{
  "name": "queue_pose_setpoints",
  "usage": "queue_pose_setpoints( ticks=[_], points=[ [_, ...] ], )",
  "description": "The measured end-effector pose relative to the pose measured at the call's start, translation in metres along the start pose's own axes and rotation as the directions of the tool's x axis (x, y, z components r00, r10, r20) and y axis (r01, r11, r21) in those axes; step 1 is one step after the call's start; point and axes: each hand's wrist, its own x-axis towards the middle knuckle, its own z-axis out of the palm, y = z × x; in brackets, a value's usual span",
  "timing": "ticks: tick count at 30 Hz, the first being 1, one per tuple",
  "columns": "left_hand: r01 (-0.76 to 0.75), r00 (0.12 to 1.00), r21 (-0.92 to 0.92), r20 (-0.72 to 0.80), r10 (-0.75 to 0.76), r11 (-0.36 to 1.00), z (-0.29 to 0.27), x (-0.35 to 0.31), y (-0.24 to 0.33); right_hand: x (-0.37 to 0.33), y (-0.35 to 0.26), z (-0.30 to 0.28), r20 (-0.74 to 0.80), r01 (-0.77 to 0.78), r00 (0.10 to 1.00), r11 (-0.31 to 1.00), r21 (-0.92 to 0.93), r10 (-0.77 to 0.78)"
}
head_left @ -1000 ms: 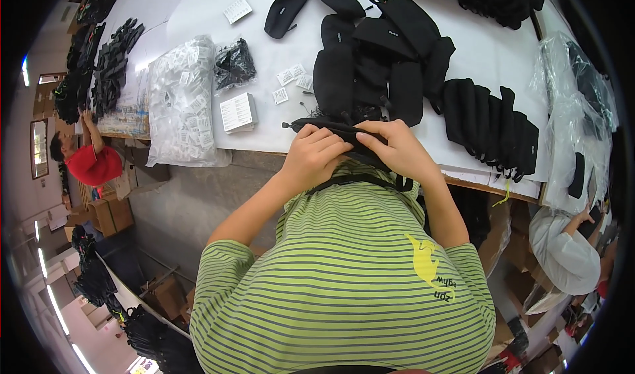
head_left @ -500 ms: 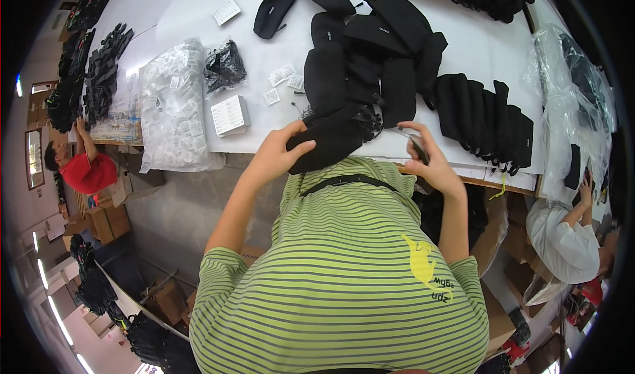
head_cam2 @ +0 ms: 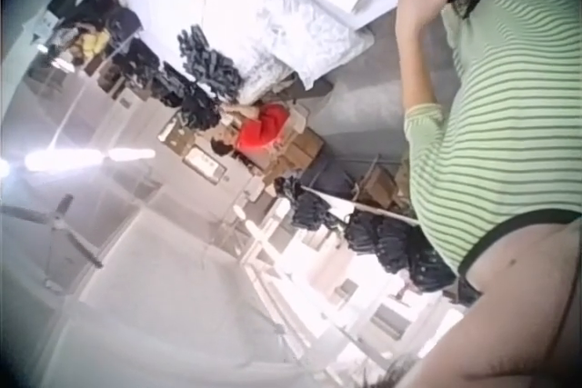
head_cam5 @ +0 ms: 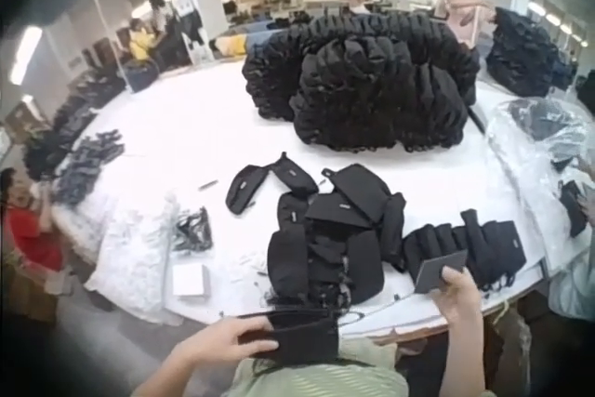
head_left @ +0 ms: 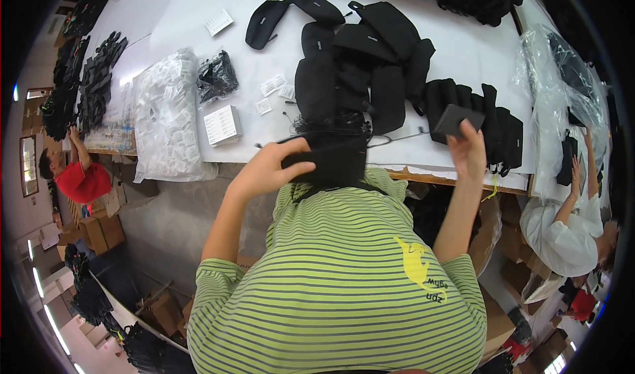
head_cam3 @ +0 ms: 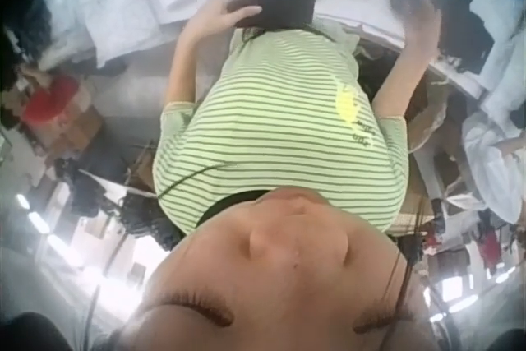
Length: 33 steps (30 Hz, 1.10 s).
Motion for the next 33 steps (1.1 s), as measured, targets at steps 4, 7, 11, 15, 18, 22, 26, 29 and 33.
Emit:
queue_pose_setpoints(
  ticks=[4,7,11,15,18,22,26,29,33],
  points=[
    [-0.095,0.994,0.068,0.059,0.091,0.993,0.015,0.008,0.023,0.023,0.049,0.042,0.323,-0.405,0.914,0.61,0.681,0.247],
    [-0.161,0.987,0.187,0.037,0.157,0.969,0.022,0.012,0.027,0.022,0.069,0.065,0.275,-0.359,0.932,0.708,0.608,0.237],
    [-0.161,0.987,0.244,0.047,0.154,0.956,0.022,0.012,0.036,0.032,0.068,0.071,0.007,-0.16,0.984,0.871,0.465,0.177],
    [-0.153,0.988,0.269,0.036,0.149,0.951,0.015,0.013,0.039,0.044,0.063,0.057,-0.157,0.511,0.819,0.827,-0.236,-0.551],
    [-0.171,0.985,0.32,0.057,0.162,0.932,0.01,0.017,0.043,0.034,0.047,0.055,0.187,0.592,0.702,0.416,-0.69,-0.687],
    [-0.33,0.941,0.292,0.027,0.337,0.898,0.014,0.026,0.038,0.006,0.027,0.082,0.398,0.488,0.872,0.573,-0.658,-0.284],
    [-0.453,0.78,0.524,-0.159,0.605,0.722,0.026,0.033,0.042,-0.01,0.037,0.093,0.68,0.669,0.716,0.125,-0.733,0.158],
    [-0.477,0.812,0.499,-0.063,0.58,0.723,0.031,0.03,0.016,-0.017,0.033,0.098,0.596,0.55,0.737,0.229,-0.803,0.318],
    [-0.406,0.897,0.22,-0.089,0.433,0.887,0.023,0.037,-0.007,-0.023,0.02,0.095,0.602,0.553,0.633,0.26,-0.792,0.487]
  ],
)
